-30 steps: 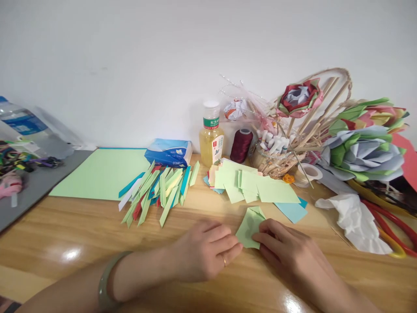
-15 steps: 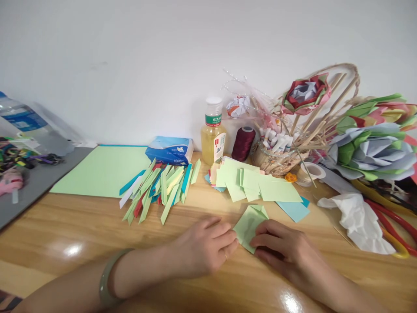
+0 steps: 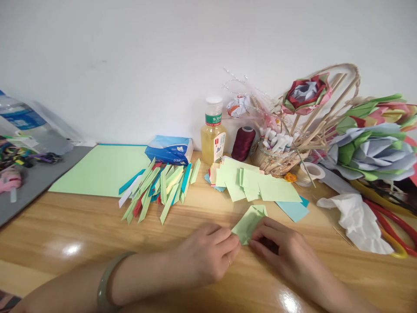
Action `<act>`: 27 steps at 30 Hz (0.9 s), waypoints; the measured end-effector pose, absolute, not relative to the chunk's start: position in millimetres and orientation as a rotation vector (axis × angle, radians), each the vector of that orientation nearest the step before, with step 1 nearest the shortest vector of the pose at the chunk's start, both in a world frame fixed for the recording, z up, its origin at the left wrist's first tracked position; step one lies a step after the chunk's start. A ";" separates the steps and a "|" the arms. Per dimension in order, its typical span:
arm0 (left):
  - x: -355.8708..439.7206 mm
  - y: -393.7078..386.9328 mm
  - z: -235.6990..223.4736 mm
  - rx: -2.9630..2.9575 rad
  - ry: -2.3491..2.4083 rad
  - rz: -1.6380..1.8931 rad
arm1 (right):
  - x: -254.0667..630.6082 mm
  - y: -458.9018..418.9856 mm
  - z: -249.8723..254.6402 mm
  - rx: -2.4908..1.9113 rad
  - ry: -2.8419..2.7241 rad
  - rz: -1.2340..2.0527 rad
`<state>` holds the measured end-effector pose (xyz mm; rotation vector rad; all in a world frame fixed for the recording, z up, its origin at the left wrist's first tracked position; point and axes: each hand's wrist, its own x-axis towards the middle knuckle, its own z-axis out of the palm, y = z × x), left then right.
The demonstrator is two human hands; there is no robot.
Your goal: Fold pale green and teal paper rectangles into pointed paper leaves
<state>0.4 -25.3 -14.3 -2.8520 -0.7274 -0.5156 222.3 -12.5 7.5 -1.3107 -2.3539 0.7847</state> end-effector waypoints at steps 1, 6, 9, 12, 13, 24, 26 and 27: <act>1.4 -26.2 -15.7 -2.859 -0.746 -0.535 | 220.9 -12.6 7.1 -1.333 -2.347 0.771; 4.7 -28.7 -18.9 -2.873 -0.821 -0.596 | 215.8 -13.2 8.7 -1.415 -2.326 0.715; 5.2 -29.1 -18.7 -2.887 -0.837 -0.597 | 214.3 -13.3 9.9 -1.441 -2.326 0.678; 5.2 -29.1 -19.0 -2.912 -0.853 -0.574 | 214.2 -13.8 9.0 -1.447 -2.339 0.628; 5.3 -29.1 -19.2 -2.918 -0.855 -0.570 | 214.4 -14.1 8.3 -1.456 -2.345 0.610; 5.0 -28.7 -11.1 -2.871 -0.794 -0.568 | 212.3 -15.2 5.4 -1.549 -2.375 0.534; 5.2 -28.2 -10.4 -2.869 -0.794 -0.553 | 211.9 -15.0 5.4 -1.552 -2.373 0.523; 5.4 -28.0 -10.3 -2.867 -0.791 -0.546 | 211.8 -15.1 5.4 -1.550 -2.378 0.519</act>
